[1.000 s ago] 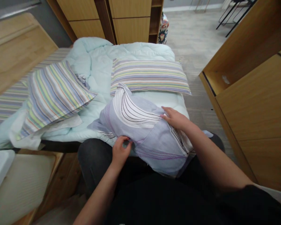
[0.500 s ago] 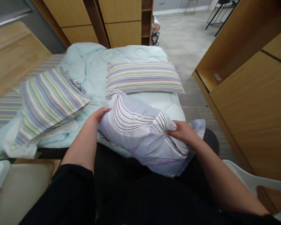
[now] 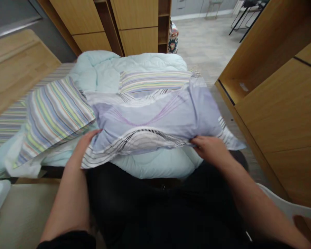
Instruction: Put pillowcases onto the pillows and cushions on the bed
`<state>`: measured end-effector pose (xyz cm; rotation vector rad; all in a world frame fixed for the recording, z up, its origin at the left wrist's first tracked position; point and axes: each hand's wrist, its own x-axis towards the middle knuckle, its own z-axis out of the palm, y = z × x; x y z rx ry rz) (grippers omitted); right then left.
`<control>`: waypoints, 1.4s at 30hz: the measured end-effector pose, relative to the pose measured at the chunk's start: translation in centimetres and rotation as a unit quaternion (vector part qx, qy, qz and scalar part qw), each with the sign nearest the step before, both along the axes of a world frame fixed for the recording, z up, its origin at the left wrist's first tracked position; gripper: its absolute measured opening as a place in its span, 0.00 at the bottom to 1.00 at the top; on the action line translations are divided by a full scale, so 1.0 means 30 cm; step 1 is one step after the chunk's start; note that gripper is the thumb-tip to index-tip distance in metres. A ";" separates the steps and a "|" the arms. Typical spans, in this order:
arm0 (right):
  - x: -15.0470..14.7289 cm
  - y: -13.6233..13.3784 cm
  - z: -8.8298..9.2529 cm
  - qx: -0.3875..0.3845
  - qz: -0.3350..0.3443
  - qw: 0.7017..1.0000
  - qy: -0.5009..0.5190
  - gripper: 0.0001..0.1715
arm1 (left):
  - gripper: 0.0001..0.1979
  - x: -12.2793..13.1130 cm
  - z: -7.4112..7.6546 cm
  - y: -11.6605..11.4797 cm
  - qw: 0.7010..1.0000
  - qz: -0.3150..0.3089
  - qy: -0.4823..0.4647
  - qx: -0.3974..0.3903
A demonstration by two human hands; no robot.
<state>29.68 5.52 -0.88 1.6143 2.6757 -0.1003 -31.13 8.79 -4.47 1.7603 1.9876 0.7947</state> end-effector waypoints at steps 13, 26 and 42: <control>-0.265 0.206 0.068 0.128 0.004 0.962 0.240 0.25 | 0.32 0.698 0.219 0.049 0.950 -0.086 0.240 0.181; 0.061 0.499 -0.689 0.020 -0.312 0.939 0.142 0.42 | 0.36 0.342 -0.472 0.308 0.961 0.166 0.223 0.001; 0.239 0.215 -0.428 -0.395 -0.385 0.681 0.481 0.41 | 0.33 0.083 -0.244 0.040 0.939 0.134 -0.179 -0.263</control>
